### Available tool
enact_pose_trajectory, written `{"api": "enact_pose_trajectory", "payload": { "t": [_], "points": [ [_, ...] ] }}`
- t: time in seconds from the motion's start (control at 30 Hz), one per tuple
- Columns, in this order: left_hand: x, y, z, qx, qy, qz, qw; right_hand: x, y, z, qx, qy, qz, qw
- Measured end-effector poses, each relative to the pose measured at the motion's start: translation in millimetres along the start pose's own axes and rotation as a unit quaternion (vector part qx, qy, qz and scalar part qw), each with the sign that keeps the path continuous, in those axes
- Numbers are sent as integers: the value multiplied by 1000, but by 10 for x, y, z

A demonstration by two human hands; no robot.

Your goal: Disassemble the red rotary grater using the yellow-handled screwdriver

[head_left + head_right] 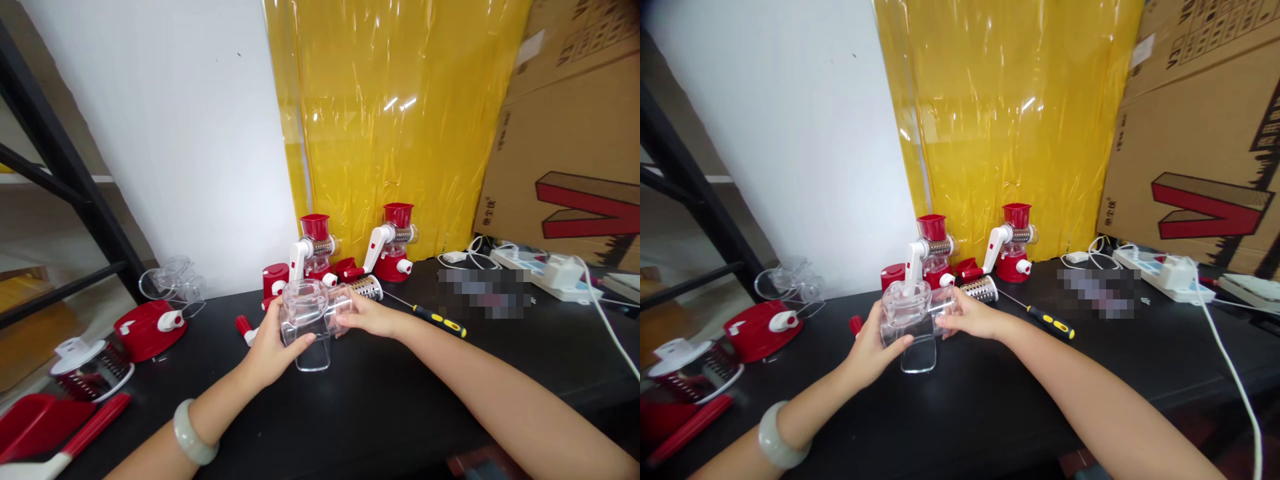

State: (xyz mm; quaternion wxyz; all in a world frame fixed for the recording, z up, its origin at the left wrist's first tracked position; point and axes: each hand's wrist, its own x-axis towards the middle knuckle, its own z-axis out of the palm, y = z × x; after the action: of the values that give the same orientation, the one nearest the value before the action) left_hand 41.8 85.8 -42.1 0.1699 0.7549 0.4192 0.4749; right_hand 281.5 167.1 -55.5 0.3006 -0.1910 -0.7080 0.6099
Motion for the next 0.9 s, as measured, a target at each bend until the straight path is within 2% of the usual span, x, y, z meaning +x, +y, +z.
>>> {"api": "enact_pose_trajectory", "payload": {
  "t": [0.17,0.33,0.47,0.67,0.8,0.9],
  "points": [
    [-9,-17,4,5,-6,12,1000,-13,-17,-24,-12,-1,-5,1000],
    [-16,-40,9,81,20,87,993,-50,-100,-41,-48,-7,-23,999],
    [-1,-92,28,91,21,130,987,-67,-126,-34,-87,-11,-44,995],
    [17,-146,8,101,21,183,978,-108,-196,-20,-152,-10,-16,988],
    [31,-153,-15,122,9,199,972,-140,-368,-73,-224,-6,17,974],
    [37,-139,-24,138,16,193,971,-283,-647,-135,-321,36,-11,946]
  ]
}}
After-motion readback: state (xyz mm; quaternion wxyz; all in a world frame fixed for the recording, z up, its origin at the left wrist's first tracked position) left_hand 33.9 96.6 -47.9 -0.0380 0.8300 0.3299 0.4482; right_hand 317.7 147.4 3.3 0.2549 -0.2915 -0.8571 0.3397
